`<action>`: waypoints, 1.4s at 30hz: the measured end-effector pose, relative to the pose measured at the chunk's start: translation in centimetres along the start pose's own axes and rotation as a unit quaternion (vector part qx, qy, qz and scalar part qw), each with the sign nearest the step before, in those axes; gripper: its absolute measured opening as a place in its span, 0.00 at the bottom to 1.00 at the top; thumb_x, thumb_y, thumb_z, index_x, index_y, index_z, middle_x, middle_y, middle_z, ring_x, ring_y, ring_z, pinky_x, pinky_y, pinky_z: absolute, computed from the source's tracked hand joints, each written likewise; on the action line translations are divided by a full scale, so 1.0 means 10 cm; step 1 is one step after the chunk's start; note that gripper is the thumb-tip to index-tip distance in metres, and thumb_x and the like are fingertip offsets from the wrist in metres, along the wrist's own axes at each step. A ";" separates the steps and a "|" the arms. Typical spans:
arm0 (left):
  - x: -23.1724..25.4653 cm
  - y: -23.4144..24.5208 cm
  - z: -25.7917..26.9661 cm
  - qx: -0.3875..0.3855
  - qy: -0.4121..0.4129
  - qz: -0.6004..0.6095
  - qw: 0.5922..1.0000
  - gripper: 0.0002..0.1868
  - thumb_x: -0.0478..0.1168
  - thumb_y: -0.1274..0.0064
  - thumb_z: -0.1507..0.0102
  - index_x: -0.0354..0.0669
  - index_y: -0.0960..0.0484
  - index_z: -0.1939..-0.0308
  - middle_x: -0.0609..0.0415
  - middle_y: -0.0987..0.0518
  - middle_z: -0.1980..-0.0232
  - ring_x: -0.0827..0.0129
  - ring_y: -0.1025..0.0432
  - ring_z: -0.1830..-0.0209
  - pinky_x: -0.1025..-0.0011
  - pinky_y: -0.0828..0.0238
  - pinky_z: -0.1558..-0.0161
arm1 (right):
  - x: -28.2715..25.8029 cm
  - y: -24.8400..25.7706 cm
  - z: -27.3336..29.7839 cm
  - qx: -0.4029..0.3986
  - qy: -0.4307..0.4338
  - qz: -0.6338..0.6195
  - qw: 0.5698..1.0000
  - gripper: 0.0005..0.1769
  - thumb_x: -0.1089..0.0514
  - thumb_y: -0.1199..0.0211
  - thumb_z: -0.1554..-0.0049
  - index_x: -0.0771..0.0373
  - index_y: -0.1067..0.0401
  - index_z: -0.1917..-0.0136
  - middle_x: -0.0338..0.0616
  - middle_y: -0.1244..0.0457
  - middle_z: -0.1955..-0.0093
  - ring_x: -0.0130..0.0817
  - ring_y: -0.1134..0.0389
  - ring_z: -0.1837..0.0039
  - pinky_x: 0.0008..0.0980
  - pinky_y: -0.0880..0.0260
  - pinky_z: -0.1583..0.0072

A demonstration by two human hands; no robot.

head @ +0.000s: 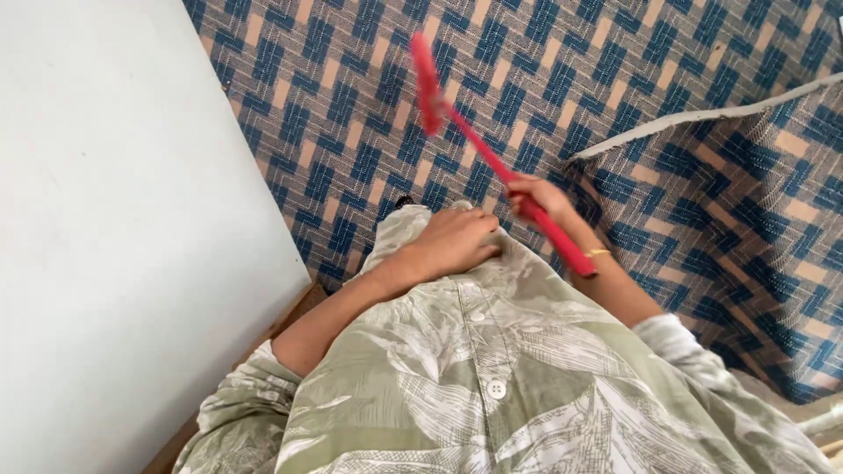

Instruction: Sweeping a carpeted floor with a handheld red broom.

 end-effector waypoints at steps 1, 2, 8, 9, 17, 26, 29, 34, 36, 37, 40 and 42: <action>-0.04 0.01 -0.03 -0.001 0.000 0.001 1.000 0.17 0.48 0.41 0.40 0.39 0.20 0.56 0.45 0.18 0.54 0.50 0.23 0.53 0.54 0.27 0.53 | -0.12 0.15 -0.02 0.001 -0.001 -0.001 1.000 0.19 0.65 0.40 0.42 0.58 0.34 0.37 0.38 0.37 0.62 0.20 0.40 0.70 0.20 0.35 0.67; -0.07 0.01 -0.08 -0.005 -0.002 0.016 1.000 0.18 0.48 0.40 0.41 0.39 0.19 0.53 0.45 0.18 0.52 0.50 0.23 0.52 0.54 0.28 0.52 | -0.23 0.35 -0.02 0.019 0.014 0.006 1.000 0.20 0.65 0.40 0.42 0.55 0.35 0.37 0.38 0.37 0.63 0.21 0.40 0.70 0.22 0.34 0.67; -0.15 -0.03 -0.47 -0.082 0.054 -0.007 0.995 0.21 0.37 0.43 0.41 0.46 0.20 0.43 0.48 0.19 0.43 0.52 0.25 0.44 0.55 0.29 0.46 | -0.79 2.00 -0.78 0.114 0.070 -0.012 0.991 0.11 0.67 0.41 0.43 0.57 0.38 0.49 0.39 0.39 0.66 0.27 0.39 0.69 0.27 0.36 0.67; -0.17 -0.04 -0.55 -0.100 0.081 -0.030 0.991 0.22 0.34 0.44 0.42 0.47 0.20 0.43 0.49 0.20 0.41 0.52 0.25 0.42 0.56 0.29 0.44 | -0.87 2.31 -1.05 0.103 0.069 -0.015 0.992 0.07 0.66 0.40 0.42 0.62 0.38 0.53 0.38 0.41 0.67 0.27 0.39 0.69 0.28 0.36 0.67; 0.12 -0.01 -1.51 -0.044 0.116 -0.050 0.991 0.24 0.28 0.48 0.46 0.46 0.20 0.46 0.45 0.22 0.43 0.46 0.28 0.42 0.50 0.32 0.45 | -0.84 1.66 -1.54 0.090 0.047 0.049 0.994 0.06 0.66 0.40 0.46 0.62 0.35 0.63 0.40 0.40 0.71 0.32 0.37 0.71 0.35 0.33 0.66; 0.51 0.06 -2.42 -0.043 0.089 -0.125 0.987 0.11 0.35 0.46 0.38 0.42 0.20 0.51 0.46 0.19 0.50 0.48 0.24 0.48 0.51 0.29 0.47 | -1.51 1.82 -1.19 -0.131 -0.036 0.080 0.987 0.14 0.65 0.40 0.40 0.66 0.34 0.41 0.42 0.35 0.61 0.23 0.36 0.67 0.25 0.32 0.64; 0.55 0.11 -2.59 -0.053 0.106 -0.105 0.987 0.16 0.37 0.45 0.39 0.42 0.20 0.47 0.44 0.20 0.48 0.48 0.24 0.48 0.52 0.29 0.47 | -2.02 2.09 -0.53 -0.062 0.032 0.135 0.988 0.29 0.65 0.40 0.42 0.62 0.40 0.28 0.38 0.38 0.63 0.23 0.38 0.68 0.26 0.34 0.66; 0.55 0.16 -2.75 -0.061 0.127 -0.092 0.986 0.20 0.39 0.43 0.41 0.43 0.20 0.44 0.44 0.20 0.44 0.49 0.25 0.46 0.54 0.29 0.47 | -2.60 2.98 -0.27 0.123 0.110 0.177 0.970 0.32 0.64 0.40 0.42 0.61 0.40 0.26 0.34 0.40 0.69 0.25 0.39 0.70 0.26 0.35 0.68; 0.54 0.17 -2.74 -0.042 0.119 -0.127 0.984 0.19 0.39 0.41 0.40 0.41 0.20 0.45 0.45 0.20 0.44 0.48 0.25 0.45 0.53 0.29 0.46 | -2.73 3.44 -0.53 0.203 0.119 0.112 0.965 0.11 0.65 0.42 0.42 0.64 0.36 0.46 0.39 0.40 0.69 0.31 0.39 0.71 0.31 0.35 0.68; 0.57 0.19 -2.75 -0.044 0.123 -0.127 0.983 0.19 0.39 0.41 0.40 0.41 0.20 0.45 0.45 0.20 0.44 0.48 0.25 0.45 0.53 0.29 0.46 | -2.82 3.54 -0.66 0.201 0.117 0.111 0.966 0.11 0.65 0.42 0.42 0.64 0.36 0.46 0.39 0.40 0.69 0.31 0.39 0.71 0.31 0.35 0.68; 0.56 0.23 -2.72 -0.068 0.165 -0.121 0.977 0.19 0.43 0.41 0.40 0.43 0.20 0.46 0.47 0.19 0.45 0.50 0.24 0.46 0.54 0.28 0.46 | -2.83 3.74 -1.06 0.224 0.108 0.018 0.968 0.03 0.65 0.42 0.43 0.62 0.34 0.55 0.41 0.39 0.70 0.33 0.38 0.70 0.33 0.33 0.66; 0.50 0.22 -2.73 -0.074 0.183 -0.114 0.974 0.19 0.42 0.42 0.38 0.43 0.20 0.44 0.45 0.20 0.45 0.50 0.23 0.48 0.55 0.27 0.47 | -2.71 3.69 -1.32 0.190 0.148 0.039 0.970 0.05 0.62 0.42 0.41 0.64 0.31 0.60 0.43 0.38 0.69 0.35 0.36 0.69 0.36 0.34 0.66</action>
Point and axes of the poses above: each hand's wrist, its own z-axis away from the middle knuckle, its own y-axis out of the back of the hand, x = y × z, the point moved 4 cm from there along -z, towards the middle knuckle
